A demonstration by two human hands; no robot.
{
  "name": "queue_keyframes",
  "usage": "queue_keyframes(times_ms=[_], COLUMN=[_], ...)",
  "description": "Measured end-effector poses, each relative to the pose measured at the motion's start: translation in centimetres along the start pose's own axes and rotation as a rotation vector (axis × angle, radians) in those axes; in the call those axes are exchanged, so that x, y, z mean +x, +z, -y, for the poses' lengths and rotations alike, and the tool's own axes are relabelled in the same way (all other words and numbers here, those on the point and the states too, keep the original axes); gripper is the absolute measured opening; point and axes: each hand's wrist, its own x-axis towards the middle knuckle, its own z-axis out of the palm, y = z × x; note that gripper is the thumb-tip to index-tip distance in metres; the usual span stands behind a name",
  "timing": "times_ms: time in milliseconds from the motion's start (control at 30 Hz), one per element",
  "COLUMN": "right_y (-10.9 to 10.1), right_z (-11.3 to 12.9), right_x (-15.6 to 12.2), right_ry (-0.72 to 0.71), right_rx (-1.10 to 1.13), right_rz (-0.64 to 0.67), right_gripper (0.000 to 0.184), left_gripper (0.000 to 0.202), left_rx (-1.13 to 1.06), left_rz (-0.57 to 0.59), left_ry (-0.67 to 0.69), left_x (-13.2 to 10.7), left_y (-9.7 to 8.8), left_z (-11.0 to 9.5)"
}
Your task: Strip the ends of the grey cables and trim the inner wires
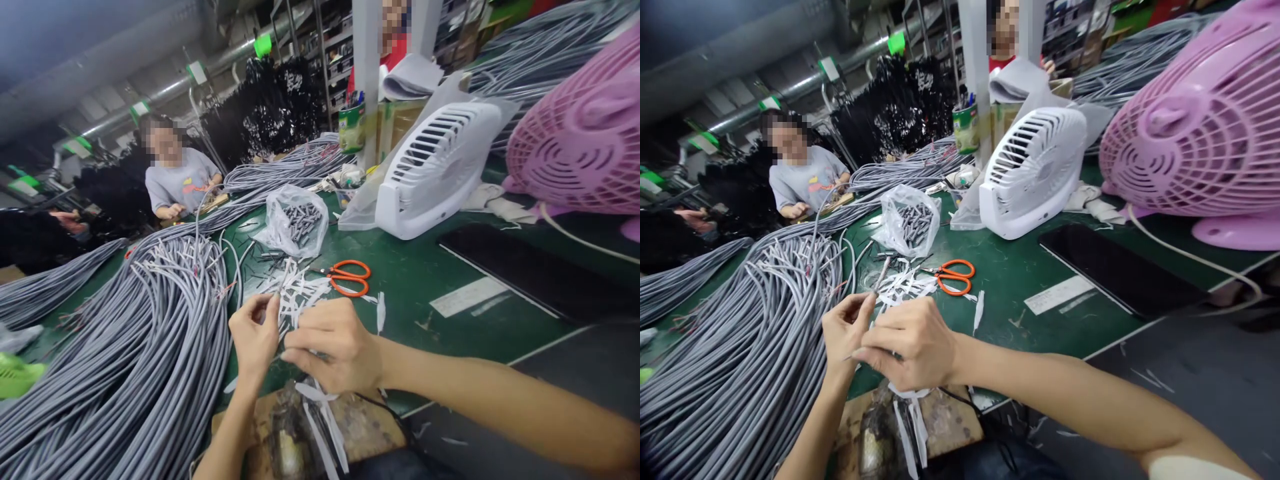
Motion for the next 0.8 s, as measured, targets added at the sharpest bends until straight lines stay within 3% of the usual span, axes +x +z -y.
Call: queue_keyframes(times_ms=[200,367,567,667,800], right_y=[-0.1,0.1,0.1,0.1,-0.1], right_z=[-1.0,-1.2,-1.3,-1.3,-0.6], right_x=[0.0,-0.1,0.2,0.2,-0.1], right_ry=[0.345,0.414,0.503,0.478,0.275], right_rx=[-0.190,-0.242,-0.149,-0.063,-0.074], right_rz=[0.027,0.078,0.099,0.043,-0.052], right_gripper=[0.029,0.032,0.036,0.037,0.030], left_gripper=[0.029,0.029,0.021,0.017,0.016], left_rx=[-0.169,-0.155,-0.024,0.078,0.104], left_rz=[0.046,0.045,0.062,0.054,0.000], left_ry=[-0.099,-0.066,0.081,0.140,0.150], left_x=[-0.5,-0.9,-1.3,-1.5,-1.0], left_y=[-0.4,-0.4,0.2,0.1,-0.1], left_z=[-0.6,-0.8,-1.1,-1.2,-0.9])
